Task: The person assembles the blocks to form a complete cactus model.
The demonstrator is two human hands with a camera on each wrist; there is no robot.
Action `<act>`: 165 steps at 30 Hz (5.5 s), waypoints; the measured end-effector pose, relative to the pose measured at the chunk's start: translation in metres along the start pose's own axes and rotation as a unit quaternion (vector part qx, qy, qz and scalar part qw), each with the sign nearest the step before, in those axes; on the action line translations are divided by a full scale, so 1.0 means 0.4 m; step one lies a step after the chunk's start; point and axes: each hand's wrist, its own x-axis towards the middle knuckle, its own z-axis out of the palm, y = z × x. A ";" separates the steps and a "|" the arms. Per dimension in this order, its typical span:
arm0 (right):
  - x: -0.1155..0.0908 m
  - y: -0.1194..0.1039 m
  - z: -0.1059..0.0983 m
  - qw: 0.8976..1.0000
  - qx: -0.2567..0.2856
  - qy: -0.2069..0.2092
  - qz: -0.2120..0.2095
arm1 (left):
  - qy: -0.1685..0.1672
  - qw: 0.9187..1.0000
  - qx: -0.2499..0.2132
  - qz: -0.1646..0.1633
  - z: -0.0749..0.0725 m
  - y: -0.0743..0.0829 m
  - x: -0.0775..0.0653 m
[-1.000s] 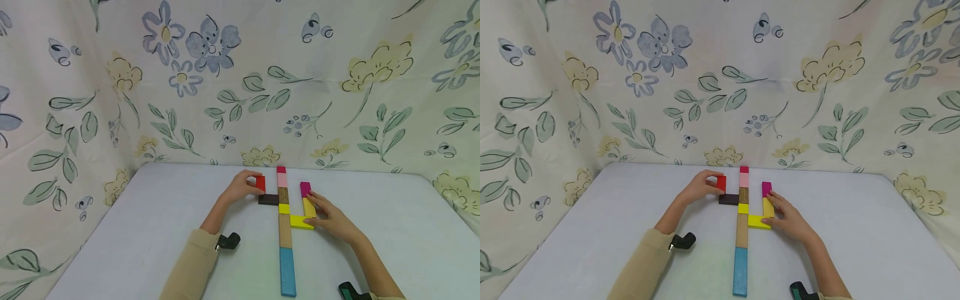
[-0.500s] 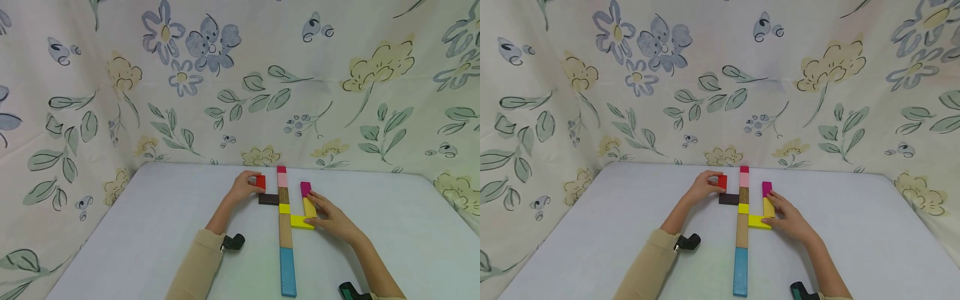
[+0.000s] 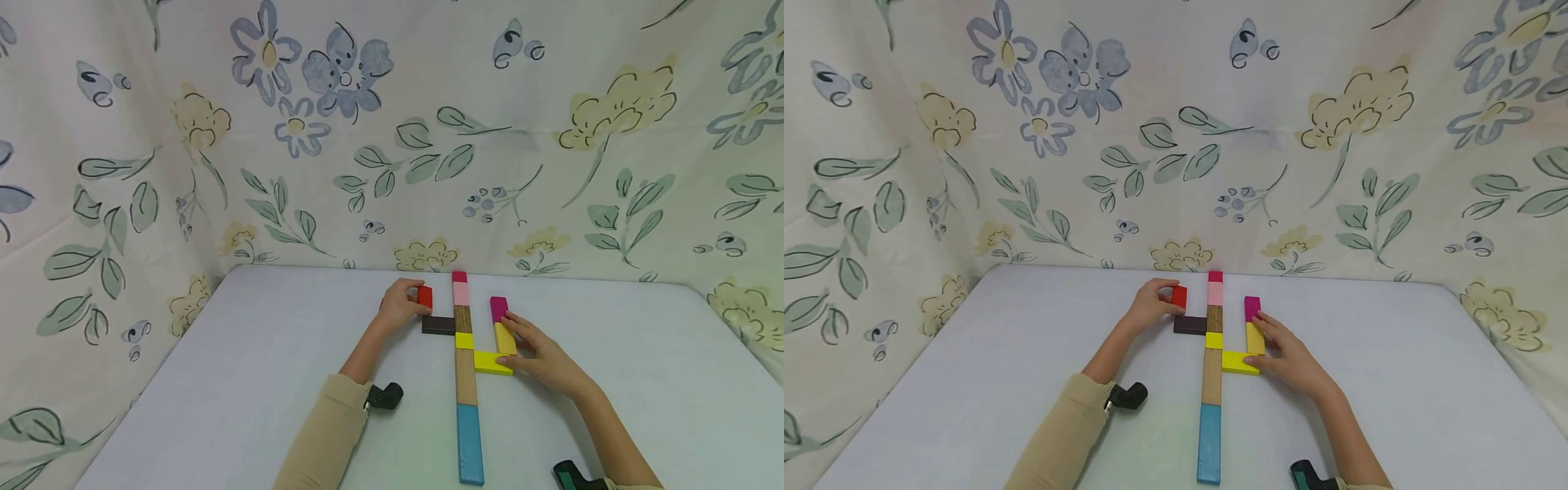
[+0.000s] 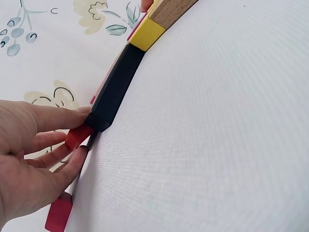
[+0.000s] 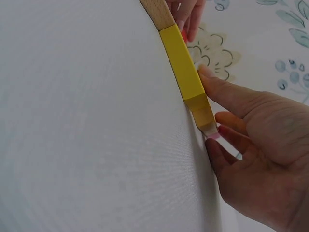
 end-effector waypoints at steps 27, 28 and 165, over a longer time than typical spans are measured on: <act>-0.003 0.001 -0.004 1.000 -0.005 0.000 -0.007 | -0.002 1.000 0.018 -0.009 -0.003 -0.011 0.000; -0.003 0.001 -0.004 1.000 -0.004 0.000 -0.008 | -0.003 1.000 0.016 -0.009 -0.003 -0.012 0.000; -0.001 0.005 -0.003 1.000 -0.011 0.003 -0.009 | 0.057 0.997 -0.039 -0.041 -0.067 -0.034 0.079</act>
